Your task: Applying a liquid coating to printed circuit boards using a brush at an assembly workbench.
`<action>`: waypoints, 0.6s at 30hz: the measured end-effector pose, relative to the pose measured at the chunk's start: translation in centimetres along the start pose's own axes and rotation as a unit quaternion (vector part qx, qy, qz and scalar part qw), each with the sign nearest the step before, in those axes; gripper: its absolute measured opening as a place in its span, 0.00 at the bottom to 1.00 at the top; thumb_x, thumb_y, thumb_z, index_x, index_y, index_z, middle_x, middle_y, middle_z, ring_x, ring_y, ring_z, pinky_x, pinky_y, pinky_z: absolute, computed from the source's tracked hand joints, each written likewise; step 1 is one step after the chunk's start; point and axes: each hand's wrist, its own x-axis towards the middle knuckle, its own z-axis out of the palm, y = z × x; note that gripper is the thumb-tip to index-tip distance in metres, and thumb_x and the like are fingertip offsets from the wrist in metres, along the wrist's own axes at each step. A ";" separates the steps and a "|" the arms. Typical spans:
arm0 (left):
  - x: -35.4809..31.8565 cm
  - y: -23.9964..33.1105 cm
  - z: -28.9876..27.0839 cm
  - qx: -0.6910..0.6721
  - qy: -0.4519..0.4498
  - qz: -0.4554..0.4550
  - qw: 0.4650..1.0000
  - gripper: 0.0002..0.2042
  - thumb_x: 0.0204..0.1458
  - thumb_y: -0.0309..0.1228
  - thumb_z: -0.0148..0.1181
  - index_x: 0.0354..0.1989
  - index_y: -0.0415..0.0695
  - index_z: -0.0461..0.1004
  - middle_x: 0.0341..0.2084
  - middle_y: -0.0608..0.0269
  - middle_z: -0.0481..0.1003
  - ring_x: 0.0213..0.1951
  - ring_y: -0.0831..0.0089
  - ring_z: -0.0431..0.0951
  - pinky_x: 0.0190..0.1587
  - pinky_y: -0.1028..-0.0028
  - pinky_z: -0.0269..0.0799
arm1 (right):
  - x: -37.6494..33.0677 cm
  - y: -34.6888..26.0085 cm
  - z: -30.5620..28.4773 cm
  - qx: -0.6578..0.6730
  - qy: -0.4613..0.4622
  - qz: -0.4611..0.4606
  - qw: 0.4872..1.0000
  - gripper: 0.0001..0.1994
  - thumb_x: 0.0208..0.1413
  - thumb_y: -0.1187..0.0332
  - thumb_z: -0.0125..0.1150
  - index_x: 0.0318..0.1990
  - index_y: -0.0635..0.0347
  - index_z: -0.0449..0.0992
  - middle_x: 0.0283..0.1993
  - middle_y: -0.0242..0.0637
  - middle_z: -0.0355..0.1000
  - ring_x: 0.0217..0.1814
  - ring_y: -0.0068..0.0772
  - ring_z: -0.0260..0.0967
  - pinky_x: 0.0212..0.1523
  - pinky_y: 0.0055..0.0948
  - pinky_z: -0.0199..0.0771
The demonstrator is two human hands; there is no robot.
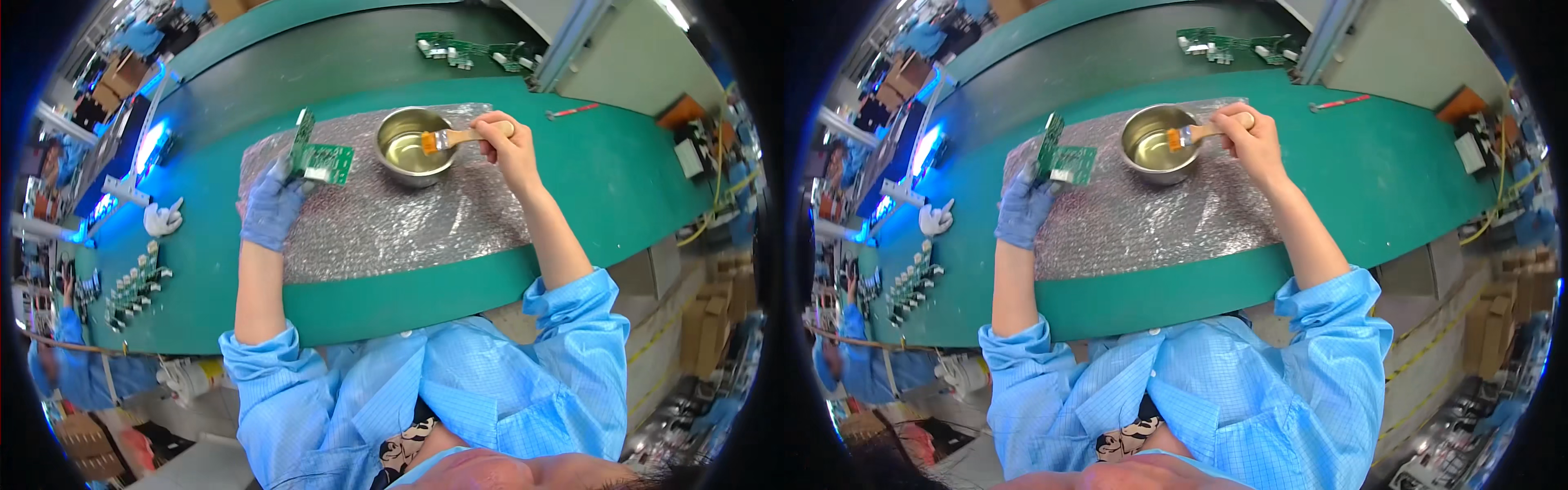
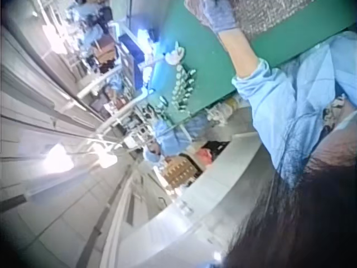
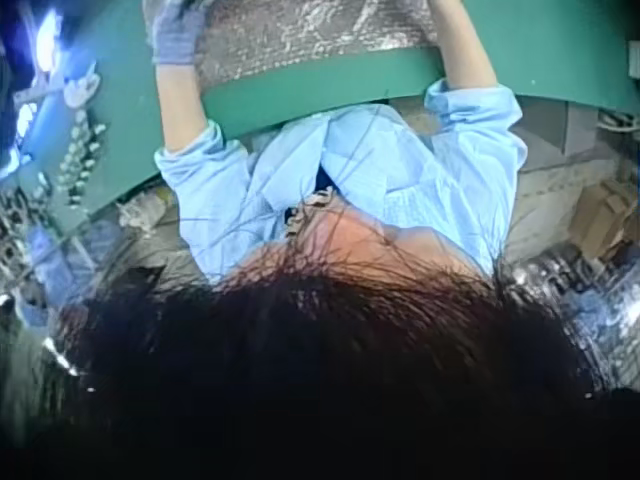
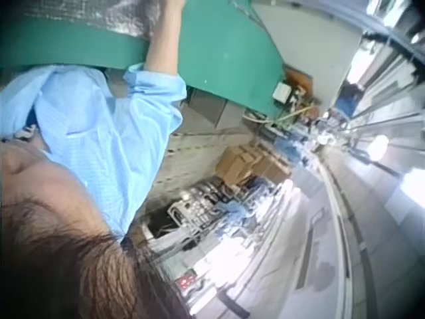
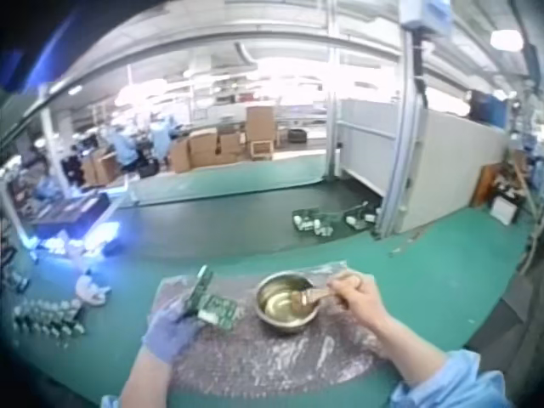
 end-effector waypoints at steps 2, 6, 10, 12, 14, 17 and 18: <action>0.2 0.5 -0.4 -0.458 -0.023 -0.201 0.865 0.15 0.50 0.29 0.56 0.45 0.36 0.68 0.37 0.53 0.72 0.38 0.64 0.75 0.37 0.72 0.75 | 0.1 0.1 0.6 -0.070 -0.030 -0.007 0.997 0.08 0.53 0.65 0.54 0.32 0.60 0.75 0.17 0.24 0.63 0.17 0.11 0.56 0.16 0.13 0.53; -0.2 1.9 -0.1 -0.450 -0.014 -0.198 0.871 0.16 0.52 0.32 0.53 0.45 0.35 0.67 0.36 0.52 0.72 0.35 0.65 0.75 0.35 0.72 0.77 | 0.9 0.9 1.4 -0.117 -0.055 -0.033 0.991 0.08 0.53 0.66 0.54 0.31 0.60 0.74 0.17 0.24 0.63 0.17 0.11 0.57 0.16 0.13 0.53; -0.1 2.2 -0.1 -0.443 -0.038 -0.186 0.876 0.17 0.51 0.33 0.54 0.45 0.34 0.67 0.35 0.53 0.73 0.34 0.66 0.76 0.34 0.73 0.77 | 1.3 1.2 1.7 -0.122 -0.063 -0.032 0.990 0.08 0.52 0.66 0.53 0.31 0.61 0.74 0.17 0.24 0.63 0.18 0.11 0.57 0.16 0.13 0.53; -0.1 2.2 -0.1 -0.443 -0.054 -0.176 0.877 0.17 0.51 0.33 0.55 0.45 0.34 0.68 0.35 0.53 0.73 0.34 0.66 0.76 0.34 0.73 0.77 | 1.4 0.7 1.4 -0.119 -0.058 -0.037 0.991 0.08 0.52 0.66 0.53 0.31 0.61 0.74 0.17 0.24 0.63 0.18 0.11 0.57 0.17 0.14 0.53; -0.1 2.3 0.0 -0.414 -0.024 -0.190 0.890 0.18 0.50 0.34 0.55 0.45 0.34 0.68 0.34 0.54 0.73 0.35 0.66 0.76 0.35 0.71 0.77 | 1.4 -0.3 0.5 -0.106 -0.059 -0.055 0.991 0.08 0.52 0.66 0.54 0.31 0.61 0.74 0.17 0.24 0.63 0.18 0.11 0.57 0.17 0.13 0.53; -0.3 2.5 0.5 -0.442 -0.034 -0.176 0.879 0.18 0.49 0.36 0.56 0.44 0.36 0.68 0.34 0.54 0.73 0.35 0.66 0.76 0.36 0.68 0.77 | 1.6 -2.2 -1.5 -0.133 -0.056 -0.052 0.988 0.09 0.52 0.65 0.54 0.30 0.61 0.74 0.17 0.24 0.63 0.18 0.11 0.56 0.17 0.13 0.52; -0.3 2.6 0.6 -0.433 -0.019 -0.190 0.881 0.18 0.49 0.36 0.56 0.44 0.36 0.68 0.34 0.54 0.73 0.35 0.66 0.76 0.36 0.68 0.77 | 1.7 -2.9 -2.2 -0.139 -0.064 -0.048 0.987 0.09 0.52 0.65 0.53 0.30 0.61 0.74 0.17 0.24 0.62 0.18 0.11 0.56 0.17 0.14 0.52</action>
